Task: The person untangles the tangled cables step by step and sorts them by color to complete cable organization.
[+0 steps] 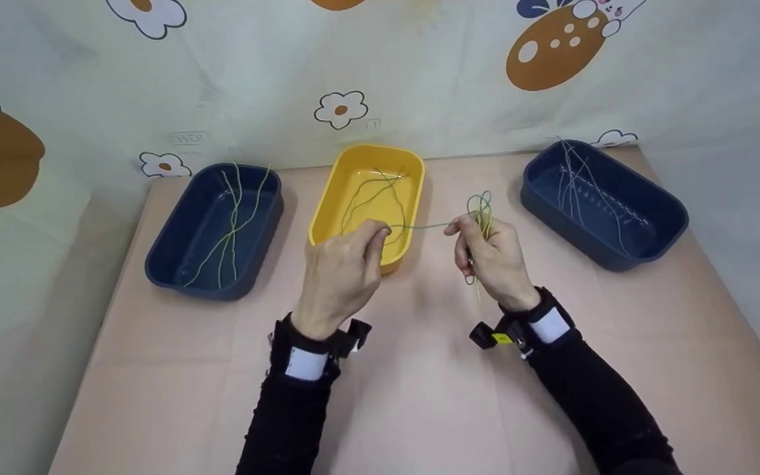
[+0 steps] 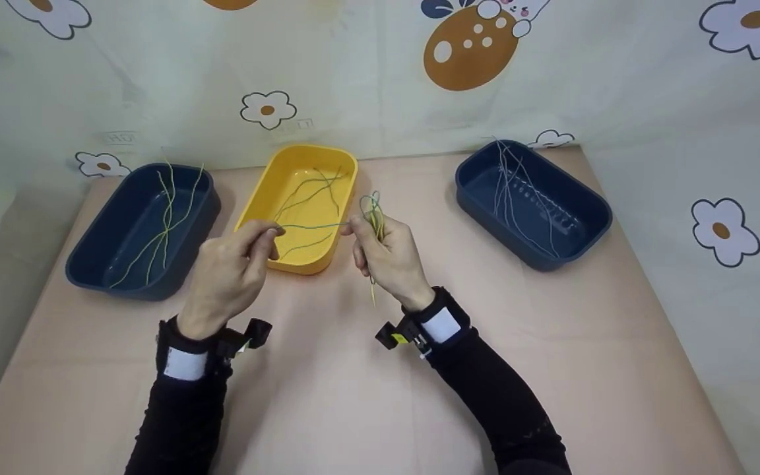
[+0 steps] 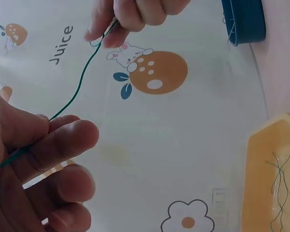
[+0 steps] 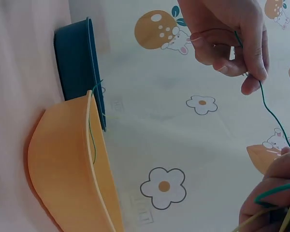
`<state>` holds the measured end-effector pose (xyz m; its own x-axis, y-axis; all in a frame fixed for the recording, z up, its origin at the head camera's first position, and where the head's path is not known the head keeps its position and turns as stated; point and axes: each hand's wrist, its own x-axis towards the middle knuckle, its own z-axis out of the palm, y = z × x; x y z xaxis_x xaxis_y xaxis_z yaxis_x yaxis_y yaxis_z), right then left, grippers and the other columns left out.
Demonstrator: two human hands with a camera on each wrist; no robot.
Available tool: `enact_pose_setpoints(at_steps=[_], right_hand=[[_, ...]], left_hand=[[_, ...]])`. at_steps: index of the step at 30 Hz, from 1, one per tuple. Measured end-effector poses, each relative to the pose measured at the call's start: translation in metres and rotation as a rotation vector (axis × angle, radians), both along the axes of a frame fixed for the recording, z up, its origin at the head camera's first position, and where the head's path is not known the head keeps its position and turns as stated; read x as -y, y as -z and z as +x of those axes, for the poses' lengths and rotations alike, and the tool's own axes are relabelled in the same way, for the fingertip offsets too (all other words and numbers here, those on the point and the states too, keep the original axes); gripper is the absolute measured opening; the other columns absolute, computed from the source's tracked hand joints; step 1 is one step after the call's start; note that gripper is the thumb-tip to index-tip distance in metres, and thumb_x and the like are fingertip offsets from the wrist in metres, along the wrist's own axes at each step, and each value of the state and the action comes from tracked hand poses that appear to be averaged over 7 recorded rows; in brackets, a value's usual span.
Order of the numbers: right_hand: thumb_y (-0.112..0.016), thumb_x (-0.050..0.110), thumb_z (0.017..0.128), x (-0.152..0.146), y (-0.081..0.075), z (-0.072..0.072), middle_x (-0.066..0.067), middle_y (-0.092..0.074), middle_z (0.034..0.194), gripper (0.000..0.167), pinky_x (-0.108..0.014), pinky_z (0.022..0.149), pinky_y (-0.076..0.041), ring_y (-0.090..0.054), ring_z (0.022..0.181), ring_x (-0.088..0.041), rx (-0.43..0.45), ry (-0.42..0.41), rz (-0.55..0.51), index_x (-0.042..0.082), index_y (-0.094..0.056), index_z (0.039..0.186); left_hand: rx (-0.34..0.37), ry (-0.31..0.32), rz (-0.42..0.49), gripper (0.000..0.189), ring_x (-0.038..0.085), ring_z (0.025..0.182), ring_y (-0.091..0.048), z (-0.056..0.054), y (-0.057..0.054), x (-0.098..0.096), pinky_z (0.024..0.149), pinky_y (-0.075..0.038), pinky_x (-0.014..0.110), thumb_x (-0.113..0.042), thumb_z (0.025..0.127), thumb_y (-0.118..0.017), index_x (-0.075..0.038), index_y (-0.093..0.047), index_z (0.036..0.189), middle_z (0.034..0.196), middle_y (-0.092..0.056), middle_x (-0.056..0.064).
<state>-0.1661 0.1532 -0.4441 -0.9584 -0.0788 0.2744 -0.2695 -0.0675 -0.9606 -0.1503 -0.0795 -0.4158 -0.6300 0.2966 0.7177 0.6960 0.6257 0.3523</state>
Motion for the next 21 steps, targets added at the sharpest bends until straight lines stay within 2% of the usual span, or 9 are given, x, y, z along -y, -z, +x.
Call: enact_pose_setpoints(at_steps=[6,9,11,13,17,21], right_hand=[[-0.044,0.005,0.114,-0.002,0.003,0.0,0.016,-0.053,0.055,0.035,-0.012,0.046,-0.037,-0.046,0.047,0.004,-0.007,-0.063,0.045,0.005,-0.07,0.091],[-0.047,0.011,0.117,-0.002,0.006,0.0,0.018,-0.052,0.056,0.04,-0.011,0.047,-0.035,-0.046,0.048,0.007,-0.062,-0.107,0.09,-0.008,-0.068,0.089],[-0.049,0.019,0.12,-0.003,0.007,0.0,0.017,-0.05,0.056,0.048,-0.011,0.048,-0.032,-0.044,0.05,0.009,-0.139,-0.13,0.14,-0.016,-0.066,0.092],[-0.052,0.027,0.122,-0.004,0.009,0.0,0.009,-0.047,0.054,0.056,-0.013,0.049,-0.03,-0.042,0.053,0.011,-0.239,-0.144,0.207,-0.02,-0.066,0.096],[-0.051,0.04,0.121,-0.007,0.012,-0.003,-0.009,-0.045,0.054,0.063,-0.015,0.052,-0.032,-0.039,0.058,0.01,-0.444,-0.135,0.349,-0.013,-0.071,0.094],[-0.046,0.046,0.121,-0.011,0.012,-0.007,-0.01,-0.047,0.056,0.068,-0.017,0.053,-0.035,-0.039,0.058,0.004,-0.601,-0.087,0.442,-0.008,-0.073,0.091]], left_hand=[[-0.012,-0.062,0.062,0.009,0.022,0.05,-0.054,-0.002,-0.004,0.019,0.045,-0.044,0.039,-0.002,0.107,-0.067,0.004,-0.073,0.103,0.065,-0.063,0.011],[-0.023,-0.063,0.092,0.008,0.022,0.05,-0.057,-0.002,-0.005,0.027,0.045,-0.044,0.039,0.0,0.106,-0.067,0.005,-0.073,0.103,0.068,-0.067,0.012],[-0.026,-0.054,0.104,0.007,0.023,0.049,-0.059,-0.003,-0.005,0.03,0.044,-0.044,0.038,0.001,0.106,-0.067,0.005,-0.073,0.104,0.07,-0.07,0.012],[-0.023,-0.046,0.112,0.008,0.023,0.05,-0.06,-0.003,-0.006,0.033,0.044,-0.044,0.038,0.002,0.106,-0.067,0.005,-0.073,0.104,0.071,-0.071,0.012],[-0.007,-0.039,0.115,0.009,0.024,0.054,-0.063,-0.004,-0.005,0.037,0.047,-0.049,0.038,0.002,0.107,-0.066,0.006,-0.074,0.104,0.073,-0.072,0.012],[0.008,-0.037,0.095,0.01,0.024,0.055,-0.064,-0.003,-0.005,0.039,0.047,-0.049,0.038,0.001,0.108,-0.066,0.007,-0.074,0.105,0.073,-0.072,0.013]])
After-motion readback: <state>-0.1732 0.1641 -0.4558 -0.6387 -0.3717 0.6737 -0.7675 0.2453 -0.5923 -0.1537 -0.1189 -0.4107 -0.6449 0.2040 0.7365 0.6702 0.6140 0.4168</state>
